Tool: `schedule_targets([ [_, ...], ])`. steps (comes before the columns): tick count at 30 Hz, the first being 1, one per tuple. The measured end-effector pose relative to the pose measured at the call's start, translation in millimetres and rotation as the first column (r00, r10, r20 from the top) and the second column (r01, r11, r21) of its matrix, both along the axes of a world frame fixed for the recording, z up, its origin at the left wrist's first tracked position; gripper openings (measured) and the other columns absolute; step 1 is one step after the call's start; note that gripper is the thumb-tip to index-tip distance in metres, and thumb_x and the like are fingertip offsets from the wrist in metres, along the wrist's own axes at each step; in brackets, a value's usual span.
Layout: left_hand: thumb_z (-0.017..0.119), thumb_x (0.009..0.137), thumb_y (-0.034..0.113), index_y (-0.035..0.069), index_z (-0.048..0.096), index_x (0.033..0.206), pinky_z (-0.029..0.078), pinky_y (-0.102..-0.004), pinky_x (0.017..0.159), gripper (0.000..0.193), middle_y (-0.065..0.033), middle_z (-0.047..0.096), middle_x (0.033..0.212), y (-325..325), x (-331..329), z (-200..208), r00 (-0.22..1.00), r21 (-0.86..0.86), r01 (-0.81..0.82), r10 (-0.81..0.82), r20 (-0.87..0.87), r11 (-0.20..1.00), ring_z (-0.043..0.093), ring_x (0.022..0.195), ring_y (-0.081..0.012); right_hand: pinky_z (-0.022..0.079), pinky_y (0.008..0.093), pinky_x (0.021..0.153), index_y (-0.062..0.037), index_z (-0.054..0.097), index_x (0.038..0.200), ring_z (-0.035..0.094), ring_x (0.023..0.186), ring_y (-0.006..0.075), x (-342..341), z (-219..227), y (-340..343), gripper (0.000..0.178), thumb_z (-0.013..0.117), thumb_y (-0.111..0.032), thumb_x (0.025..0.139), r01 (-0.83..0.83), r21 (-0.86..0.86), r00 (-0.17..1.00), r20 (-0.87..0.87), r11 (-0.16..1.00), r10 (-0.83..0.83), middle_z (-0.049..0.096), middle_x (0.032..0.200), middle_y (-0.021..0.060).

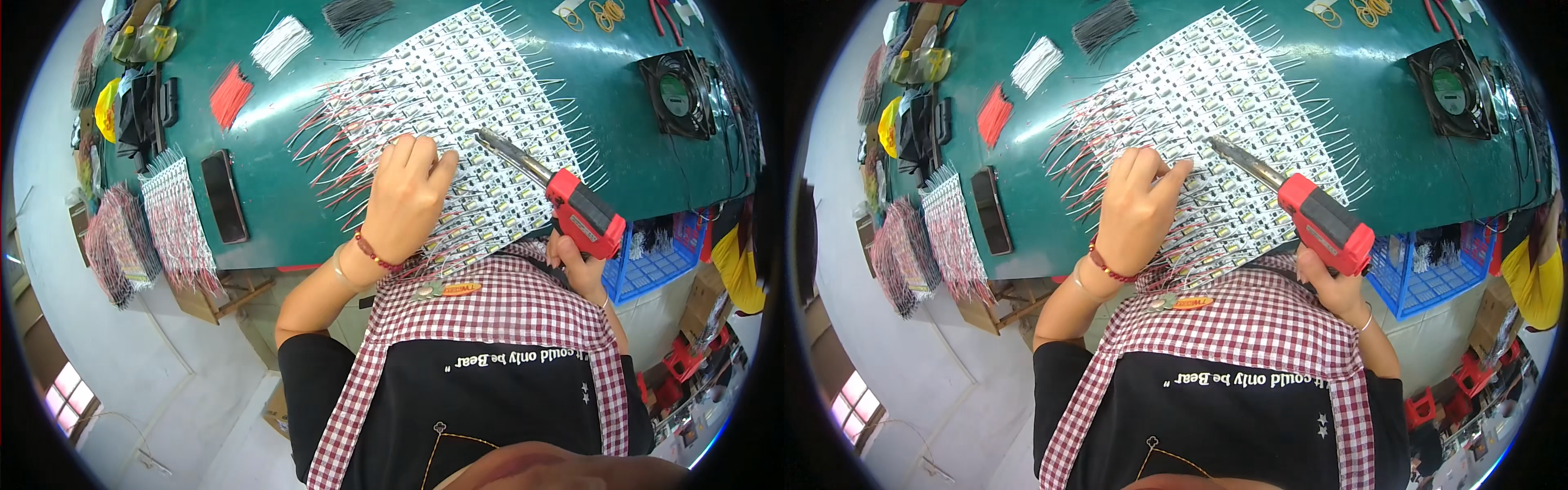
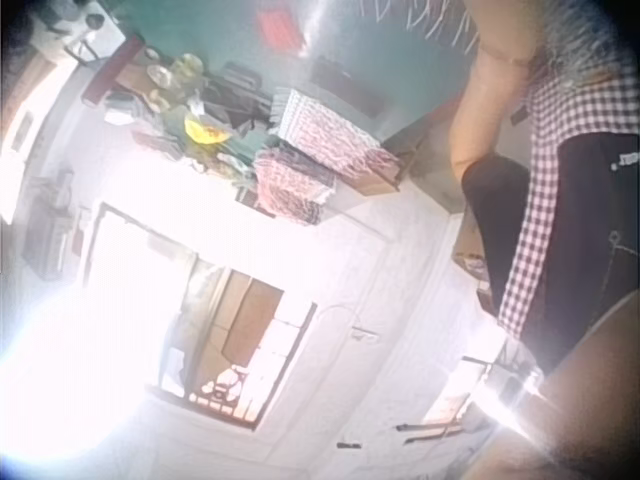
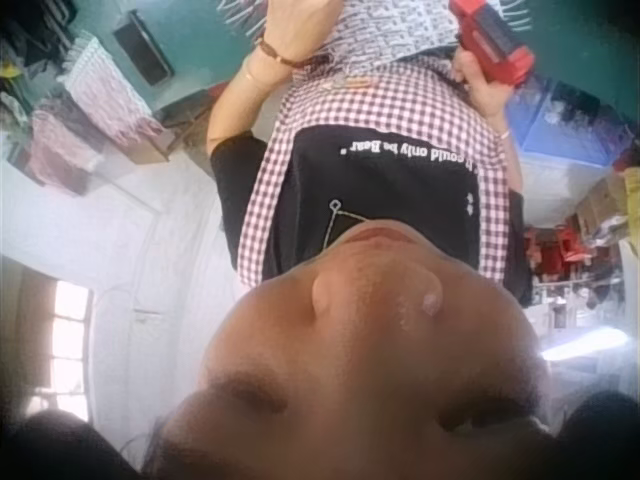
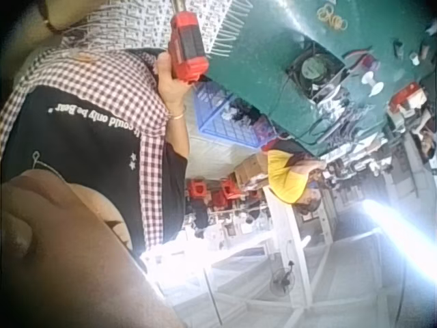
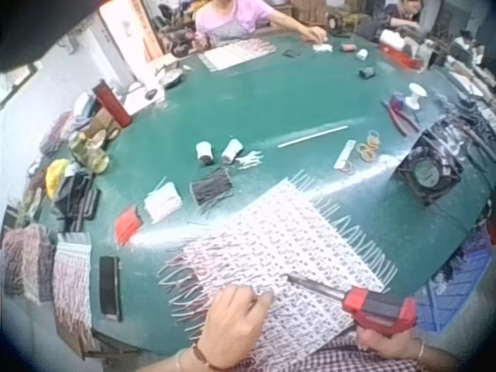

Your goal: The person uses a soldering iron to attach small wires to a large LED panel. They pick up individual wires from piles on the table, place them onto the panel, and apply heat with the soldering iron to secure them. The process is repeated for multiple connection points across the panel.

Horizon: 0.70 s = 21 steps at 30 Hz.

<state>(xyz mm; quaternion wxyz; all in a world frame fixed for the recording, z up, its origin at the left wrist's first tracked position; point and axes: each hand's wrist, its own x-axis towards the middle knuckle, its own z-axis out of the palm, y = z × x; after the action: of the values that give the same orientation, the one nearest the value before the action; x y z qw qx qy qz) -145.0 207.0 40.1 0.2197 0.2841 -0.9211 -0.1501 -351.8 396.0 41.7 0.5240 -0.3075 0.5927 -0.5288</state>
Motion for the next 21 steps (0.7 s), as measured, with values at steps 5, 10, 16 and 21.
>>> schedule_targets([
  [5, 0.055, 0.07, 0.002, 0.001, 0.062, 0.09, 0.038, -0.0341, 0.067, 0.021, -0.008, 0.043, 0.077, 1.3, -1.1, -20.4, 1.0, -0.002, 0.001, -0.001, 0.014, 1.0, 0.046, 0.075, -0.0235, 0.043, 0.0242, 0.054, 0.0005, 0.056, 0.084, 0.052, 0.058, 0.0094, -0.8, -1.4, 6.1, 0.012, 0.057, -0.009, 0.09, -0.031, 0.041, 0.999, -0.014, 0.999, 0.031, 0.055, 0.068, 0.0031],
  [10, 0.056, 0.069, -0.001, 0.001, 0.062, 0.092, 0.039, -0.0344, 0.065, 0.024, -0.0084, 0.043, 0.077, 1.0, 1.4, -22.5, 1.0, 0.011, -0.025, 0.026, -0.014, 1.0, 0.046, 0.075, -0.0238, 0.042, 0.0237, 0.054, -0.0005, 0.057, 0.085, 0.052, 0.059, 0.0087, 1.9, -4.3, 8.3, 0.011, 0.058, -0.01, 0.09, -0.043, 0.086, 0.999, -0.024, 0.995, 0.045, 0.056, 0.068, 0.0019],
  [16, 0.056, 0.068, -0.002, 0.0, 0.062, 0.093, 0.04, -0.0344, 0.065, 0.025, -0.0086, 0.043, 0.077, -1.4, 2.1, -23.6, 1.0, 0.007, -0.002, 0.002, -0.017, 1.0, 0.046, 0.074, -0.0239, 0.042, 0.0238, 0.054, -0.0006, 0.058, 0.085, 0.053, 0.059, 0.0084, 2.0, -8.7, 10.3, 0.011, 0.059, -0.011, 0.09, -0.041, 0.093, 0.999, -0.027, 0.995, 0.043, 0.056, 0.069, 0.0016],
  [21, 0.055, 0.071, 0.0, 0.0, 0.061, 0.092, 0.04, -0.0339, 0.065, 0.023, -0.0087, 0.043, 0.077, 1.9, 1.5, -26.3, 0.999, -0.003, -0.028, 0.028, 0.017, 1.0, 0.046, 0.074, -0.0237, 0.045, 0.0252, 0.058, -0.0005, 0.06, 0.089, 0.056, 0.064, 0.0091, 2.3, -18.2, 14.7, 0.008, 0.061, -0.008, 0.087, -0.04, 0.079, 0.975, -0.216, 0.996, 0.056, 0.059, 0.072, 0.0015],
])
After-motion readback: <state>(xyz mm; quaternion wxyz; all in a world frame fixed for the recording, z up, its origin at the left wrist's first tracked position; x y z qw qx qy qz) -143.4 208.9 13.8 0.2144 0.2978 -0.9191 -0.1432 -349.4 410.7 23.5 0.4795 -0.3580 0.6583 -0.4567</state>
